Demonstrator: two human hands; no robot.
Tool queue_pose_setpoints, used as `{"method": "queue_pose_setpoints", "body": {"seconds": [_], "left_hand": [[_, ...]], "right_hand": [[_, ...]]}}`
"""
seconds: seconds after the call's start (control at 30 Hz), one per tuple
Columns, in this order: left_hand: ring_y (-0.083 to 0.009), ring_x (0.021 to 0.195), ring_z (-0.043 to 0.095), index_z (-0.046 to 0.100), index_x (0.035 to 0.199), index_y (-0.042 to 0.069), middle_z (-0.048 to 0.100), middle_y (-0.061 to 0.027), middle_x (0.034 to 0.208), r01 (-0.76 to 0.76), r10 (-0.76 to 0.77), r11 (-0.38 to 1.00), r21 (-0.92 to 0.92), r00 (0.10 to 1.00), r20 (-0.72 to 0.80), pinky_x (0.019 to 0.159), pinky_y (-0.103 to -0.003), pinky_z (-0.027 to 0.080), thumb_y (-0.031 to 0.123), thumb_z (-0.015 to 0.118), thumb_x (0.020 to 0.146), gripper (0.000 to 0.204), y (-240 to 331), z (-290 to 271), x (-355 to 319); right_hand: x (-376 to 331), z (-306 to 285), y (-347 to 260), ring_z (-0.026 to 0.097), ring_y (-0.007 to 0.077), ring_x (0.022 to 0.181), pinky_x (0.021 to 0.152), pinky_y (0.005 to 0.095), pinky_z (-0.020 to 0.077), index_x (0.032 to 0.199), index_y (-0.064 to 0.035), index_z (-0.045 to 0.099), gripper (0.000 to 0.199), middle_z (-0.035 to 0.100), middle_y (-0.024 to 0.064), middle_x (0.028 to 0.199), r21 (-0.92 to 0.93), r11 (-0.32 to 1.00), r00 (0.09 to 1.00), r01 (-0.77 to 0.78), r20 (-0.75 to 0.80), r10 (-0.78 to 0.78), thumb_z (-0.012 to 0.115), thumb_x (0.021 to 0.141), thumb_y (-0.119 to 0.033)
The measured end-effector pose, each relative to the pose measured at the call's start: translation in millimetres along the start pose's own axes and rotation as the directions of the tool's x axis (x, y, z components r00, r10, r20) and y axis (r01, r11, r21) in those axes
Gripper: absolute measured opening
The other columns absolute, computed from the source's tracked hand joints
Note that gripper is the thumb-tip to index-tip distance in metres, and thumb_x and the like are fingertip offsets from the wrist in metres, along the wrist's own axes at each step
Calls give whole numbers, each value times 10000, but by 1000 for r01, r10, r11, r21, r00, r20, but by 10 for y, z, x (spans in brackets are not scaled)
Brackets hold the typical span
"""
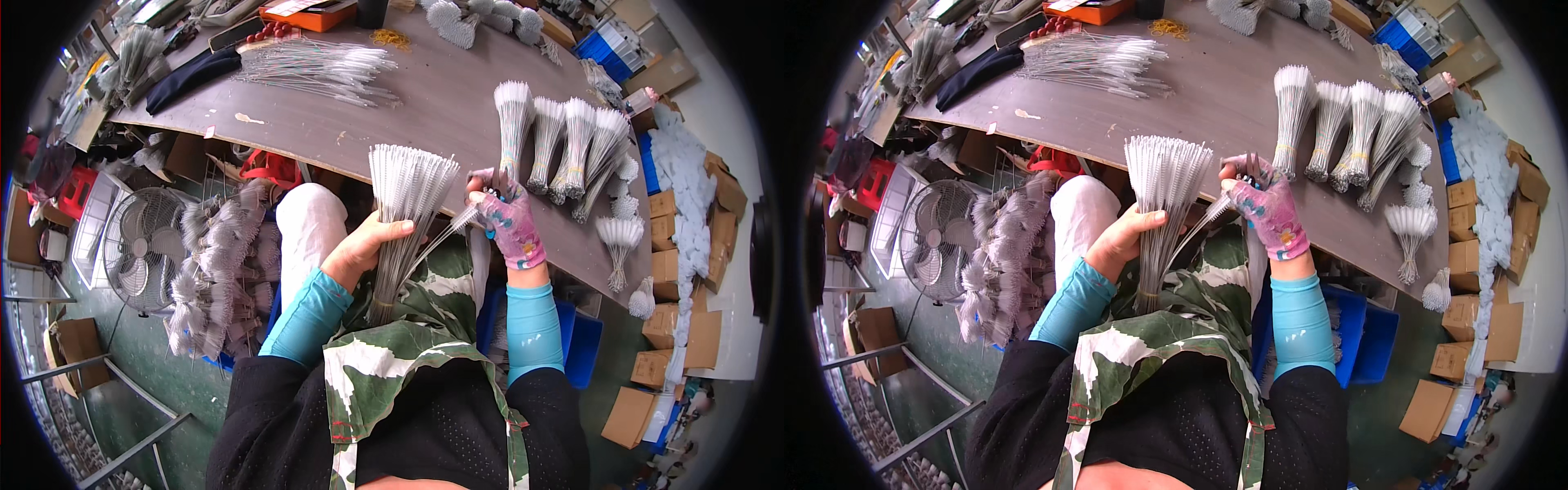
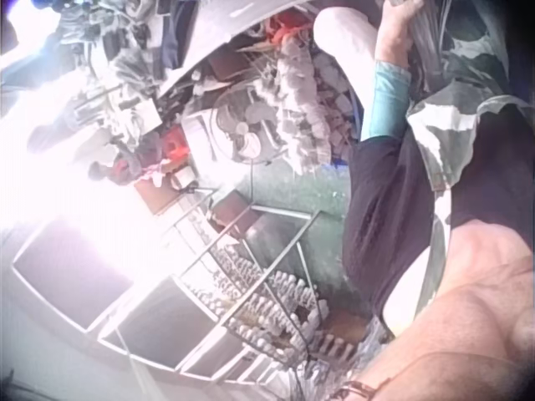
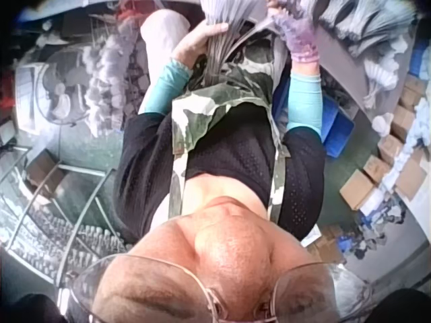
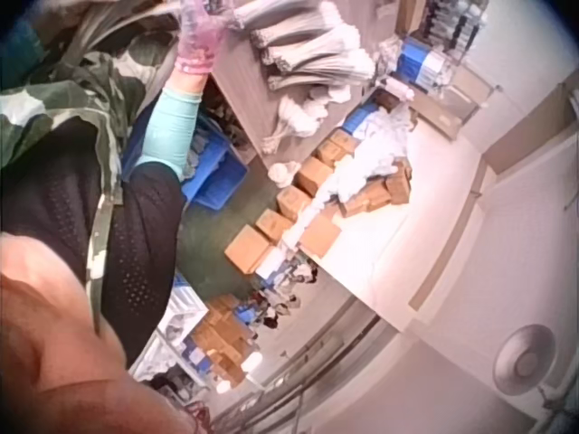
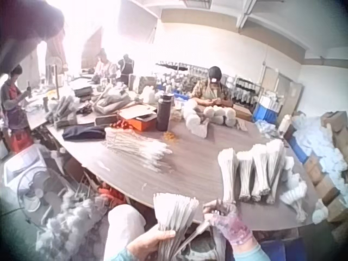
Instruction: The recorder bundles white bristly industrial products using rubber bands and trims them with scissors.
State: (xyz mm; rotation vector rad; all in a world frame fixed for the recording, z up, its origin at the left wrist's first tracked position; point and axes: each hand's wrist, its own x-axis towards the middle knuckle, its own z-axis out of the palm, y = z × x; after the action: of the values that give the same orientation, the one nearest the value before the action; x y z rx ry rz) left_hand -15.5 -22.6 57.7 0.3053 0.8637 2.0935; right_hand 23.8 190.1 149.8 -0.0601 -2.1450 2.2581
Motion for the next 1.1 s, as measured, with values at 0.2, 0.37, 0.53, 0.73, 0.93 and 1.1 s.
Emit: {"method": "queue_pose_setpoints", "body": {"seconds": [0.2,0.37,0.53,0.73,0.93,1.1], "left_hand": [[-210,951,594,474,1217,-38,600,-129,1077,38,-37,999,-10,997,62,867,-323,471,303,751,710,672,-49,-12,33],[-210,935,602,478,1217,-32,610,-122,1055,31,-27,997,-72,997,66,866,-331,477,271,740,737,626,-67,-10,88],[-204,819,626,495,1192,-17,614,-120,1020,-9,14,998,-60,997,76,670,-330,549,282,720,758,573,-97,-16,38],[-148,1028,526,506,1204,-7,576,-61,1113,-13,25,963,270,999,-42,929,-290,393,287,749,751,591,-5,216,-26],[-336,1136,477,513,1186,-32,540,-193,1181,-165,249,132,977,960,128,981,-395,367,481,649,788,663,-7,129,-195],[-290,1142,451,617,1010,28,607,-152,1001,116,215,-589,800,976,17,1020,-504,269,451,643,743,501,72,-30,-200]], "right_hand": [[38,117,-14,540,94,865,791,220,434,1023,-31,589,249,574,4,934,-39,999,998,27,-61,-29,611,777,10],[108,67,170,543,71,786,711,206,456,1055,-44,580,275,568,-2,921,-36,982,973,183,-135,-187,629,790,6],[11,94,345,542,111,974,852,249,459,1234,-36,490,441,565,38,1102,168,969,975,181,-159,-155,660,832,-99],[-280,312,869,540,154,1023,892,296,441,1210,-31,504,554,565,56,1126,44,999,999,-29,-33,30,692,804,-358],[-402,272,1144,560,192,1034,854,352,492,1239,-71,484,540,555,50,1170,663,742,971,-98,-98,216,589,855,-436],[-420,-8,1107,562,245,1052,905,415,467,1271,-114,475,626,552,60,1219,729,667,921,154,-350,171,623,790,-486]]}}
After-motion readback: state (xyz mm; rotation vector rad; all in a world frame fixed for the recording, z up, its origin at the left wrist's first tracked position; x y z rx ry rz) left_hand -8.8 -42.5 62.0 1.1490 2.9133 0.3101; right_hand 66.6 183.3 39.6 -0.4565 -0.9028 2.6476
